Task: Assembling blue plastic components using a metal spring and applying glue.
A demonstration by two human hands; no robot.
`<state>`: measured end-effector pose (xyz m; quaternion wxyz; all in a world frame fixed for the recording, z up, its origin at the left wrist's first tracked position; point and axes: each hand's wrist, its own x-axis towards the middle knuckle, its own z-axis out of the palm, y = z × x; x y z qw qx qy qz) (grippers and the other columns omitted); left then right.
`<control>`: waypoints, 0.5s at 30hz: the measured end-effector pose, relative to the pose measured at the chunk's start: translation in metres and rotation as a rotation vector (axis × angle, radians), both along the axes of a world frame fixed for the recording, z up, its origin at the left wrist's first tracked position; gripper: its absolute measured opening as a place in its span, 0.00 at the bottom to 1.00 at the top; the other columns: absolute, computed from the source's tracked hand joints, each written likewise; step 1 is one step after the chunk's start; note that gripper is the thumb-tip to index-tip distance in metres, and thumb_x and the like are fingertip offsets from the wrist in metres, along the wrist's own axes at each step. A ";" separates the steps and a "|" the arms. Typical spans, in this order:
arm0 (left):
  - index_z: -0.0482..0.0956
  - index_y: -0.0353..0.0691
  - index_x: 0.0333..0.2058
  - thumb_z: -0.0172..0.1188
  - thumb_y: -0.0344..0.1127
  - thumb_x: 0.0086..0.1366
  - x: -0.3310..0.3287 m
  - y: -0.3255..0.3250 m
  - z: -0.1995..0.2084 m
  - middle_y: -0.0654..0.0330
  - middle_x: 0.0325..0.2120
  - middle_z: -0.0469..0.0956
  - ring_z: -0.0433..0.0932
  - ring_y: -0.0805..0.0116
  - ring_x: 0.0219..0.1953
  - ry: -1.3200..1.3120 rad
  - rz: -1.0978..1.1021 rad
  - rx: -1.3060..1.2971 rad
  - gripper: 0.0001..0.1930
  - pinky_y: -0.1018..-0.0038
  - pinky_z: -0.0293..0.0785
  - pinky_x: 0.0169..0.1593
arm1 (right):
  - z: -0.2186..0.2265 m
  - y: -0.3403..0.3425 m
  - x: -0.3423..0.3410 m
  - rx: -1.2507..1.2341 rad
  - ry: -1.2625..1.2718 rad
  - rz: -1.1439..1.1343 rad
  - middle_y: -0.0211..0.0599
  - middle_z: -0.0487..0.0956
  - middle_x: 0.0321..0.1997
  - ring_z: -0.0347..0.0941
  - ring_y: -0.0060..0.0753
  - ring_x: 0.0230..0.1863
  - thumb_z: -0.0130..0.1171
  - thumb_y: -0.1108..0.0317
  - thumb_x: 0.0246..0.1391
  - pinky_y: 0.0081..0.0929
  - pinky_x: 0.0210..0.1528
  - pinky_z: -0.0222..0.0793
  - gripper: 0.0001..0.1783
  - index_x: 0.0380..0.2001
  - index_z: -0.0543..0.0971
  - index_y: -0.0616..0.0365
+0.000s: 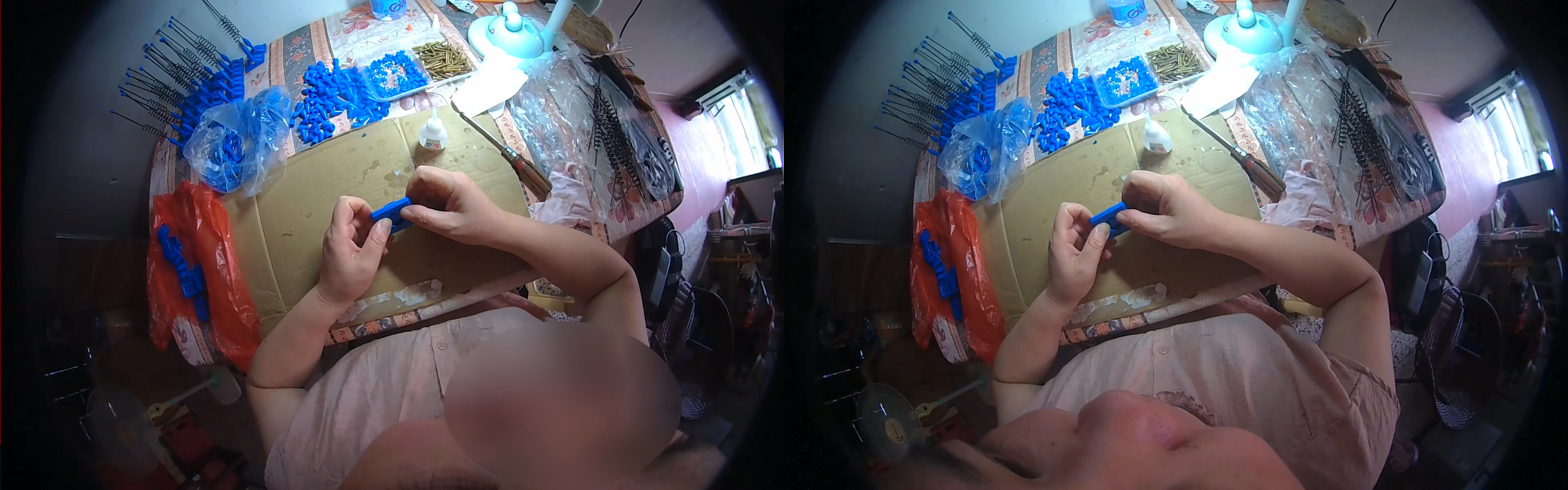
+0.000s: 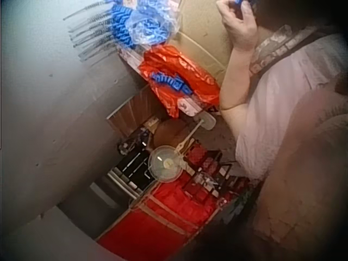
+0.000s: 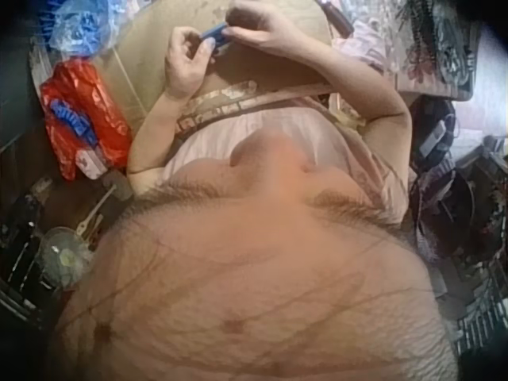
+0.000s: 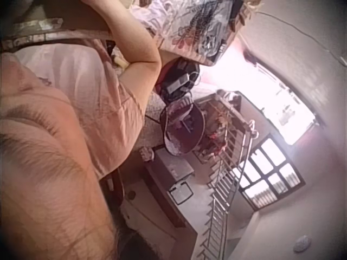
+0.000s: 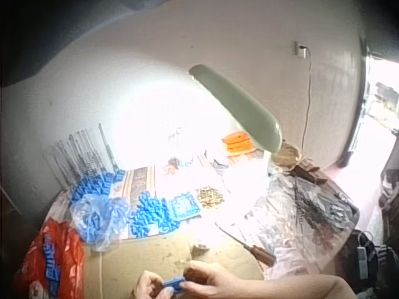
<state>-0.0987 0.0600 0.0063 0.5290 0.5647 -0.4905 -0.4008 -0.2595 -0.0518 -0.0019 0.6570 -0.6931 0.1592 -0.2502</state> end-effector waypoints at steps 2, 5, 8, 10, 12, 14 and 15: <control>0.61 0.38 0.33 0.53 0.29 0.62 0.000 0.000 0.001 0.63 0.20 0.71 0.69 0.82 0.21 0.010 -0.007 0.009 0.09 0.85 0.65 0.24 | -0.001 0.000 -0.001 -0.014 0.013 -0.007 0.23 0.68 0.24 0.62 0.12 0.25 0.58 0.73 0.52 0.14 0.26 0.59 0.08 0.31 0.69 0.60; 0.61 0.38 0.33 0.53 0.29 0.62 0.000 -0.001 0.001 0.63 0.21 0.71 0.69 0.82 0.21 0.015 -0.017 0.010 0.09 0.85 0.65 0.23 | -0.001 -0.001 -0.001 -0.020 0.021 -0.009 0.24 0.69 0.24 0.62 0.12 0.26 0.58 0.73 0.52 0.15 0.27 0.59 0.08 0.31 0.69 0.60; 0.61 0.38 0.33 0.53 0.29 0.62 -0.001 -0.001 -0.001 0.63 0.21 0.71 0.69 0.82 0.21 0.030 -0.007 0.002 0.09 0.85 0.66 0.23 | -0.001 -0.001 0.000 -0.018 -0.005 -0.007 0.24 0.68 0.25 0.62 0.12 0.27 0.58 0.73 0.52 0.15 0.28 0.60 0.08 0.30 0.69 0.60; 0.61 0.38 0.33 0.53 0.29 0.62 -0.001 -0.001 -0.001 0.63 0.21 0.71 0.69 0.82 0.21 0.028 -0.007 0.000 0.09 0.85 0.66 0.23 | 0.000 -0.001 0.000 -0.004 -0.005 -0.006 0.24 0.68 0.25 0.62 0.12 0.27 0.58 0.73 0.52 0.15 0.29 0.60 0.08 0.30 0.68 0.60; 0.61 0.38 0.33 0.54 0.29 0.62 0.000 -0.001 0.000 0.63 0.21 0.71 0.69 0.82 0.21 0.025 -0.005 -0.002 0.09 0.85 0.66 0.23 | 0.002 0.000 0.000 0.011 -0.005 -0.003 0.24 0.68 0.25 0.62 0.12 0.28 0.58 0.73 0.52 0.15 0.29 0.60 0.08 0.30 0.68 0.60; 0.60 0.39 0.35 0.52 0.29 0.63 0.001 0.000 0.000 0.62 0.25 0.69 0.71 0.80 0.24 0.032 -0.041 0.029 0.08 0.85 0.69 0.25 | 0.003 0.001 0.001 0.019 -0.021 -0.042 0.26 0.67 0.21 0.60 0.15 0.24 0.59 0.74 0.49 0.19 0.27 0.58 0.08 0.26 0.68 0.61; 0.60 0.39 0.35 0.52 0.29 0.63 0.001 0.000 0.000 0.62 0.25 0.69 0.71 0.80 0.24 0.032 -0.042 0.029 0.08 0.85 0.69 0.25 | 0.003 0.001 0.001 0.020 -0.022 -0.042 0.26 0.67 0.21 0.60 0.15 0.24 0.59 0.74 0.49 0.19 0.27 0.58 0.08 0.26 0.68 0.61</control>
